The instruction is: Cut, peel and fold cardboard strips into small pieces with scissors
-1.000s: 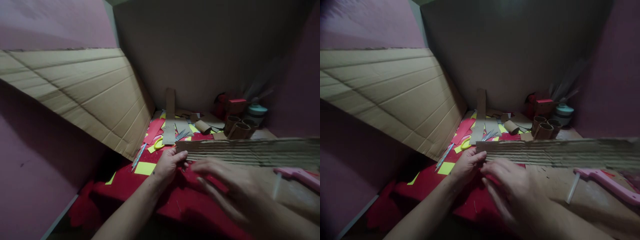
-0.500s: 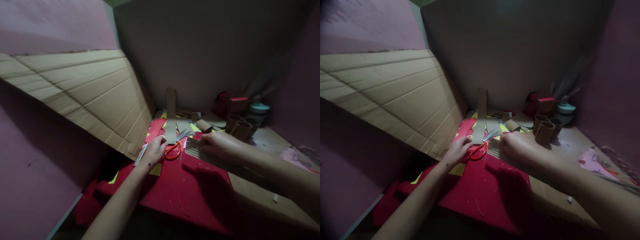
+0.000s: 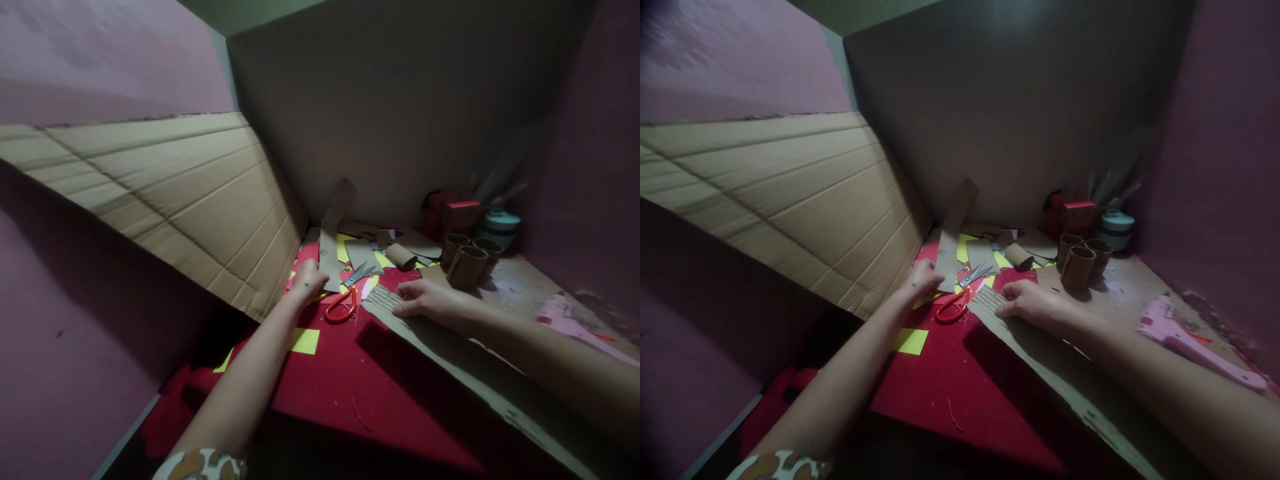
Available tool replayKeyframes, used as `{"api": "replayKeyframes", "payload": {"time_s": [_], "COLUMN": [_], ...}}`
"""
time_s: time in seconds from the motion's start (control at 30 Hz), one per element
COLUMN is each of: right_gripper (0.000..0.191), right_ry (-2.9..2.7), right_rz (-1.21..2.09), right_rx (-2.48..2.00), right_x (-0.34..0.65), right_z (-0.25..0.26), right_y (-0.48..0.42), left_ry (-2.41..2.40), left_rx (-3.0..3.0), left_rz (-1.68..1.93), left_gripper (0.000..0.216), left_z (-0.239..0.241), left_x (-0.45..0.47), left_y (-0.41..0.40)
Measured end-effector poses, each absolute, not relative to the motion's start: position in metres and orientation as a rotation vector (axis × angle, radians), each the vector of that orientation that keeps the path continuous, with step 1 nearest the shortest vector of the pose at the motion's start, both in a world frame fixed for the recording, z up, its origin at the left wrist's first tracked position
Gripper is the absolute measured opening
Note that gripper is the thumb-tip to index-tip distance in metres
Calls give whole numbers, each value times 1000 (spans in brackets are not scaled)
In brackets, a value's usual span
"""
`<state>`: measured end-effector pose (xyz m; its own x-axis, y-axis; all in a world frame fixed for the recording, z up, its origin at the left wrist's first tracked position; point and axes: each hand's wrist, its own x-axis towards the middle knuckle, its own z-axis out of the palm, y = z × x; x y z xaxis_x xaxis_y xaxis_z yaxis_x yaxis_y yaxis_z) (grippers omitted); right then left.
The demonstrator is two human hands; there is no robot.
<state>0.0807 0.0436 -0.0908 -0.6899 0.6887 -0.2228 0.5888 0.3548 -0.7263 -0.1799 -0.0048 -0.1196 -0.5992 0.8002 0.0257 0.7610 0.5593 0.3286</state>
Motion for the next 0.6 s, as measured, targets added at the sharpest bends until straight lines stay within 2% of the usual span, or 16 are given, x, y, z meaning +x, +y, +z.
{"api": "replayKeyframes", "payload": {"time_s": [0.2, 0.37, 0.6], "right_gripper": [24, 27, 28], "right_ry": [-2006, -1876, -1777], "right_rz": [1965, 2176, 2235], "right_rx": [-1122, -1007, -962], "right_x": [89, 91, 99], "right_z": [-103, -114, -123], "right_y": [39, 42, 47], "left_ry": [2884, 2535, 2395], "left_rx": [1475, 1830, 1765], "left_rz": [476, 218, 64], "left_gripper": [36, 39, 34], "left_z": [-88, -108, -117], "left_x": [-196, -155, -146], "left_y": [-28, -38, -30]}}
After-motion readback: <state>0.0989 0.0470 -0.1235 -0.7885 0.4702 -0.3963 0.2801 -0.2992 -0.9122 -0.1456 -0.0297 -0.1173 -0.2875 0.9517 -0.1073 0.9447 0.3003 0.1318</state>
